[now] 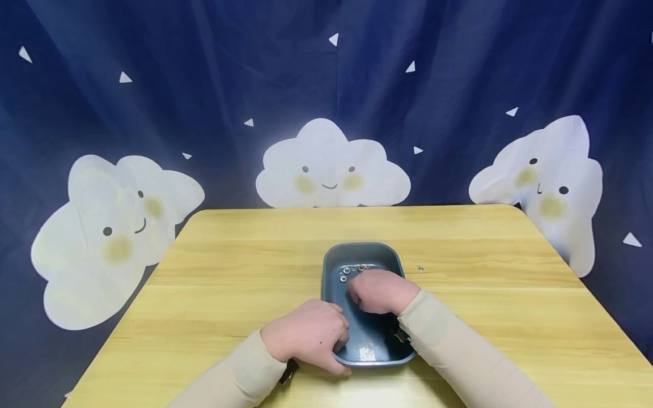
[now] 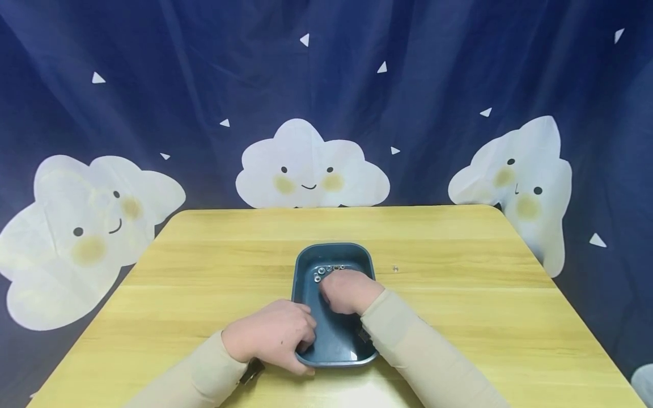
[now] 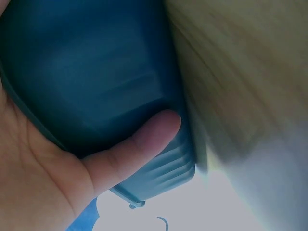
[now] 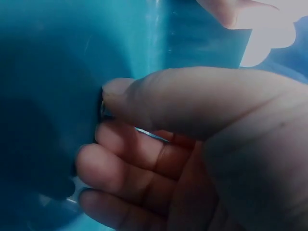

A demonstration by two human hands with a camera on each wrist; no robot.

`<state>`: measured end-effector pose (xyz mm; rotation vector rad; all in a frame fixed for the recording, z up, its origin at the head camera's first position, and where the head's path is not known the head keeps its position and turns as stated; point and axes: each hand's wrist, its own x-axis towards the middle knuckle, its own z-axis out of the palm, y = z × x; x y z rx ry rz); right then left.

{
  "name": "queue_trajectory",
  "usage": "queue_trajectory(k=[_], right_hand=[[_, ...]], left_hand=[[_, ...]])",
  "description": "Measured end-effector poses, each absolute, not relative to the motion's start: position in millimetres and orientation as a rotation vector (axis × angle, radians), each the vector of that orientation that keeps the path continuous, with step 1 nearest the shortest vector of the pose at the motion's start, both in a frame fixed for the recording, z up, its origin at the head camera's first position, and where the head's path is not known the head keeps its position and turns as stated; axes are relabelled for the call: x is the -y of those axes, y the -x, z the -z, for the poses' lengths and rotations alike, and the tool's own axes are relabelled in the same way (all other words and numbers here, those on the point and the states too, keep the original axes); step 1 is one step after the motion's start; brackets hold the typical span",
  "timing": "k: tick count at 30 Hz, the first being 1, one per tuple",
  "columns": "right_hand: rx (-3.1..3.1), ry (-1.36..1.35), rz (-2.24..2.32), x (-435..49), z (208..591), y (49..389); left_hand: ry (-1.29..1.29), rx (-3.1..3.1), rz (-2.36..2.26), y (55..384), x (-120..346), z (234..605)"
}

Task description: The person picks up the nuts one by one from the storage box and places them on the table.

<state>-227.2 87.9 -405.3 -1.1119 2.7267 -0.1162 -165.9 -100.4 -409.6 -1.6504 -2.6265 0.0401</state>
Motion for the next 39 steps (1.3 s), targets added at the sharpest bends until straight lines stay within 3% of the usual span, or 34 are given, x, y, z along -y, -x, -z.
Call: queue_trajectory(k=[19, 39], right_hand=[[-2.754, 1.246, 0.279, -101.5, 397.3, 226.0], [-2.851, 1.226, 0.497, -132.9, 346.1, 221.4]], left_hand=[[1.666, 2.593, -0.054, 163.5, 100.4, 409.5], [1.656, 2.588, -0.009, 166.5, 100.9, 410.3]])
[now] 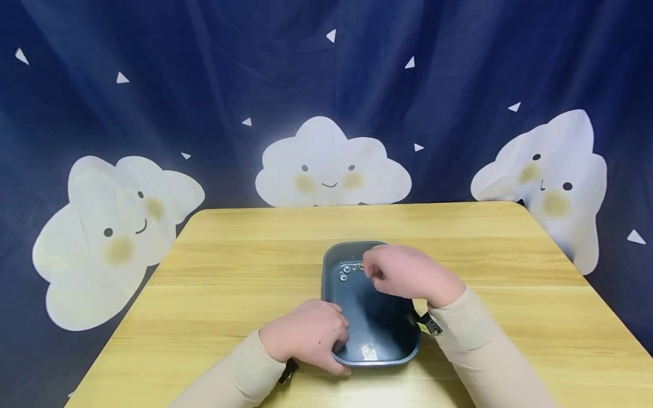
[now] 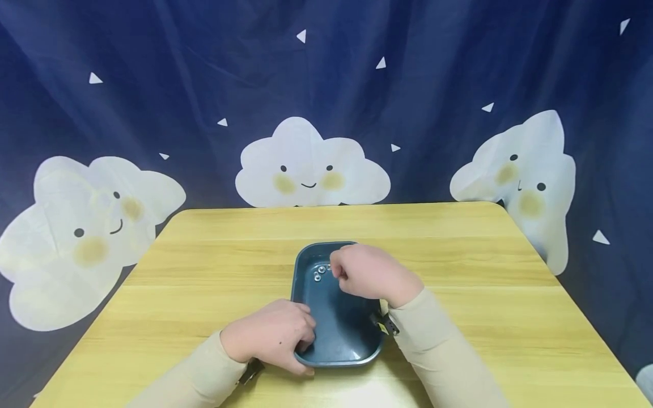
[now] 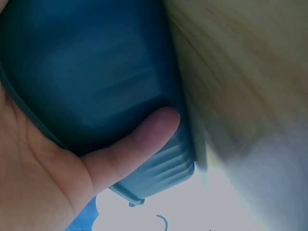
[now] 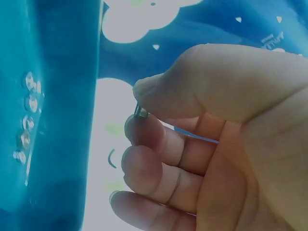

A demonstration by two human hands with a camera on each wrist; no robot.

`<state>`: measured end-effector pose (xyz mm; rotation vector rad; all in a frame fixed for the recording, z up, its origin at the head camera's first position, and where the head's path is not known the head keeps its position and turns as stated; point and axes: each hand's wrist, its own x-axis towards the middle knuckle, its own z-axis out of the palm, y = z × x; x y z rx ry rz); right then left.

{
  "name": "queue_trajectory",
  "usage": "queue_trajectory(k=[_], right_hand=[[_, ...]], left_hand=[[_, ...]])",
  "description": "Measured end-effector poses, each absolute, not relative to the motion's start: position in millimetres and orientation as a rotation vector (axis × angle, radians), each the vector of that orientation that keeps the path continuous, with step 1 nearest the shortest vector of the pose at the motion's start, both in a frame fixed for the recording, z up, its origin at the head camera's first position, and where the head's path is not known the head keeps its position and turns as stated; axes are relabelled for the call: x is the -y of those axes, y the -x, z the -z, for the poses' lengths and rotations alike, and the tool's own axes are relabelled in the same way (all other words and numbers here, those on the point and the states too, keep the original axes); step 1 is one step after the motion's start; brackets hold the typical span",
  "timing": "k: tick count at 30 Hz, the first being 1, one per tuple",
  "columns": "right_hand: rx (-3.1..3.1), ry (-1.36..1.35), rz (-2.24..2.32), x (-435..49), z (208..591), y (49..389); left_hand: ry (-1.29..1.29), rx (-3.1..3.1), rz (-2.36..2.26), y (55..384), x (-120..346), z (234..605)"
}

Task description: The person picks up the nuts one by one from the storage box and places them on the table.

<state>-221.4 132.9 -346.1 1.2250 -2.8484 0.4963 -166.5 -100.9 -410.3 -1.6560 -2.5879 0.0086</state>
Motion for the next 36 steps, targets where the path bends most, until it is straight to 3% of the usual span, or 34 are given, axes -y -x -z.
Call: queue_trajectory(k=[15, 36], right_hand=[[2.891, -1.037, -0.543, -172.7, 336.5, 238.1], [3.043, -0.895, -0.561, -196.0, 356.8, 264.9]], left_hand=[[1.631, 2.626, -0.049, 165.7, 99.4, 410.1], [1.634, 2.634, -0.068, 164.7, 100.4, 407.8]])
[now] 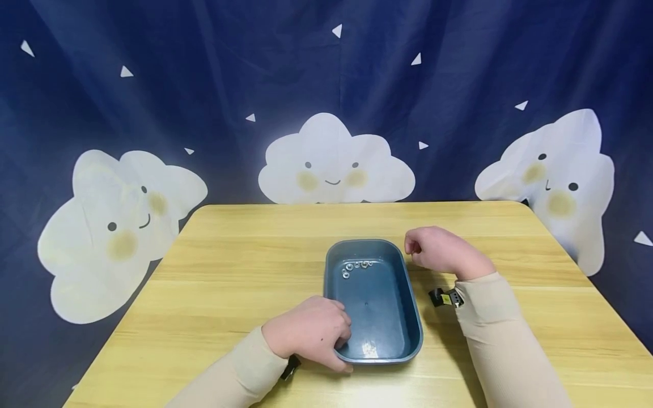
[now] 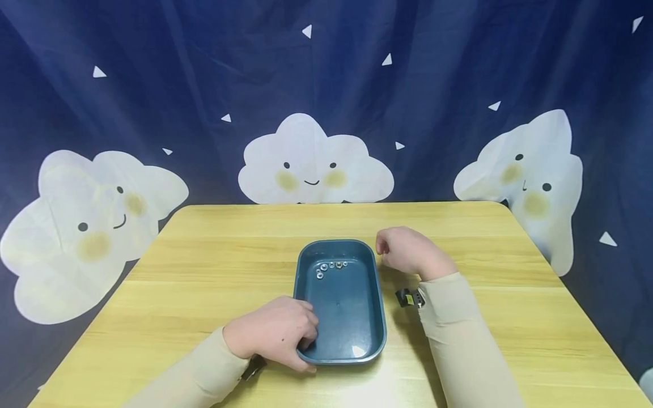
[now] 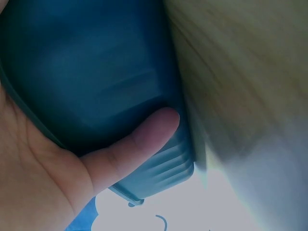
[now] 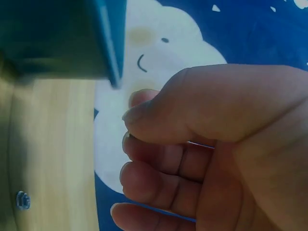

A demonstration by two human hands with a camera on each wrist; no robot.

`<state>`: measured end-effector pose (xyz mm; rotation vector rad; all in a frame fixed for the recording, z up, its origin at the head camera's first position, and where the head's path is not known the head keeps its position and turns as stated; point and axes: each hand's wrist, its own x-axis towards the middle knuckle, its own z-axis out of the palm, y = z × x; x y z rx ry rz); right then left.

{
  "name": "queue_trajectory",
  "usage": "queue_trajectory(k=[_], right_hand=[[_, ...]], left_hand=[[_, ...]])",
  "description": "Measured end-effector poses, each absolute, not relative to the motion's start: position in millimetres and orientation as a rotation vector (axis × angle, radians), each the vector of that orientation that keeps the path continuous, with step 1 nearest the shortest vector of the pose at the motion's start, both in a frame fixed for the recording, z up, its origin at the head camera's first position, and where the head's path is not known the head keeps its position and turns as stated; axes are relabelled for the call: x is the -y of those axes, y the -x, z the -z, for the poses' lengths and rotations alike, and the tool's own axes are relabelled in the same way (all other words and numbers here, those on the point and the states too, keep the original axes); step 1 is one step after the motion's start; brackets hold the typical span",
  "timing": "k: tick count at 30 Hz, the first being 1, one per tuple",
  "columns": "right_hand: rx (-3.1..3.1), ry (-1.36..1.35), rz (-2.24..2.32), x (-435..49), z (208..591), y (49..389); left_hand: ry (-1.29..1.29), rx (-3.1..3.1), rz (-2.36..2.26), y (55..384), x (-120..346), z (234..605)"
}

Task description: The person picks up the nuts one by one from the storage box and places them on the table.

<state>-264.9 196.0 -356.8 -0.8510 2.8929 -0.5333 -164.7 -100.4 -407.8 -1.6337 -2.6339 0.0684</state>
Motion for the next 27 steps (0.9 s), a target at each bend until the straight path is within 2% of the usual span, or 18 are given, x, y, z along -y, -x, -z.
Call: queue_trajectory(k=[27], right_hand=[[-2.784, 0.725, 0.522, -213.7, 408.1, 289.6]], left_hand=[[1.626, 2.636, -0.059, 163.7, 99.6, 406.4]])
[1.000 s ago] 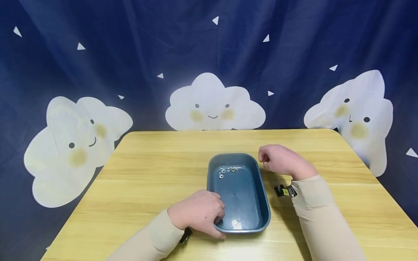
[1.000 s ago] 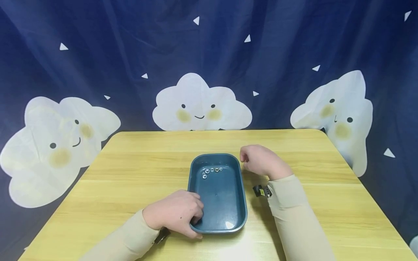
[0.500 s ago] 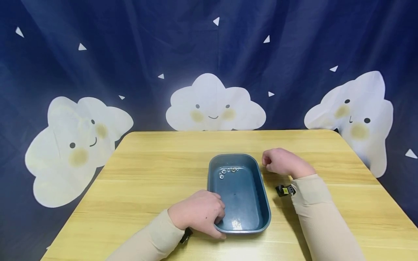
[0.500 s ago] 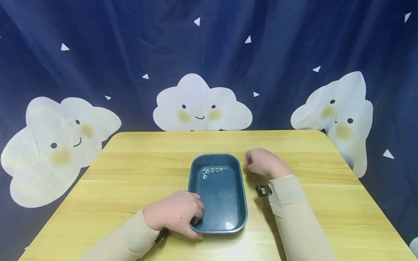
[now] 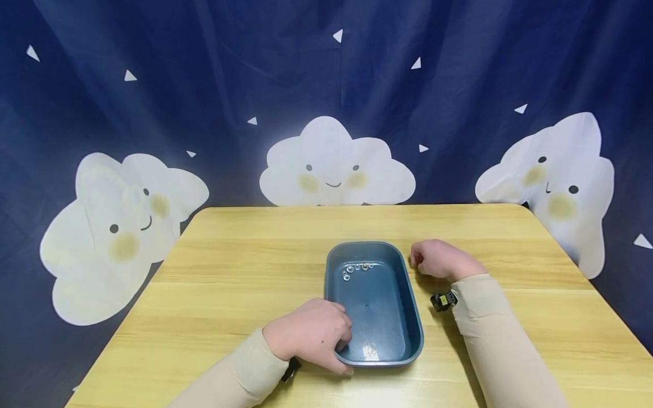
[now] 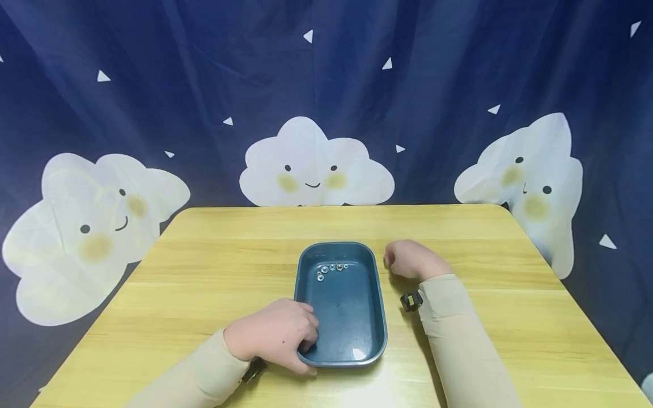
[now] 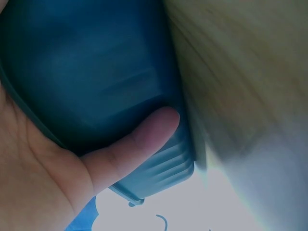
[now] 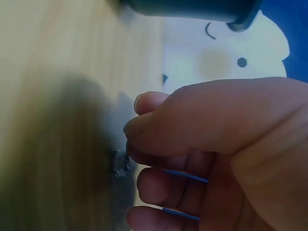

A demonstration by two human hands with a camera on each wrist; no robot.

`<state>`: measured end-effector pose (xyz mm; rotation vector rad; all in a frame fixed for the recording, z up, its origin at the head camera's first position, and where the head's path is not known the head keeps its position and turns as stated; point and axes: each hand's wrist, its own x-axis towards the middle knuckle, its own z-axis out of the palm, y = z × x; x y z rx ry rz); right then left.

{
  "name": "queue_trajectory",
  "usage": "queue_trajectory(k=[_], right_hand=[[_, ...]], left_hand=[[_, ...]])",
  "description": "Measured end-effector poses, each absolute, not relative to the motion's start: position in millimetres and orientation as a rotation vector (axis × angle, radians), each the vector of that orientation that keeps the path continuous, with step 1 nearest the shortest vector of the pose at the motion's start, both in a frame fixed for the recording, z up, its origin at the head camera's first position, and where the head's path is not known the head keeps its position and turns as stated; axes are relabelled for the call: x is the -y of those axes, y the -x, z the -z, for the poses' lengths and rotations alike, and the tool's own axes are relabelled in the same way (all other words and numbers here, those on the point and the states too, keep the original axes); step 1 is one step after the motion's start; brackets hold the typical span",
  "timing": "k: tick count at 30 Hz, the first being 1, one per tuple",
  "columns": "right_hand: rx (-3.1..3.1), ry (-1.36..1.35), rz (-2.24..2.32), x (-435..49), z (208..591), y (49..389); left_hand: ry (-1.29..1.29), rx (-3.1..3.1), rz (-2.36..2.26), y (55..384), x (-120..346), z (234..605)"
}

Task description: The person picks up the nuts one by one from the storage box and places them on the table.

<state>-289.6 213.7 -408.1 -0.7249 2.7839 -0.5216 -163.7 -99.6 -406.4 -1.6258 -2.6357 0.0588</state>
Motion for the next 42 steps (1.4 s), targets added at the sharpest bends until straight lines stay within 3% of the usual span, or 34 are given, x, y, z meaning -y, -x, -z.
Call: queue_trajectory(k=[20, 42], right_hand=[[-2.782, 0.697, 0.52, -218.2, 410.9, 288.7], [-2.875, 0.84, 0.613, -195.9, 361.0, 264.8]], left_hand=[[1.629, 2.621, -0.051, 164.0, 99.5, 409.5], [1.628, 2.649, -0.055, 165.1, 100.0, 409.4]])
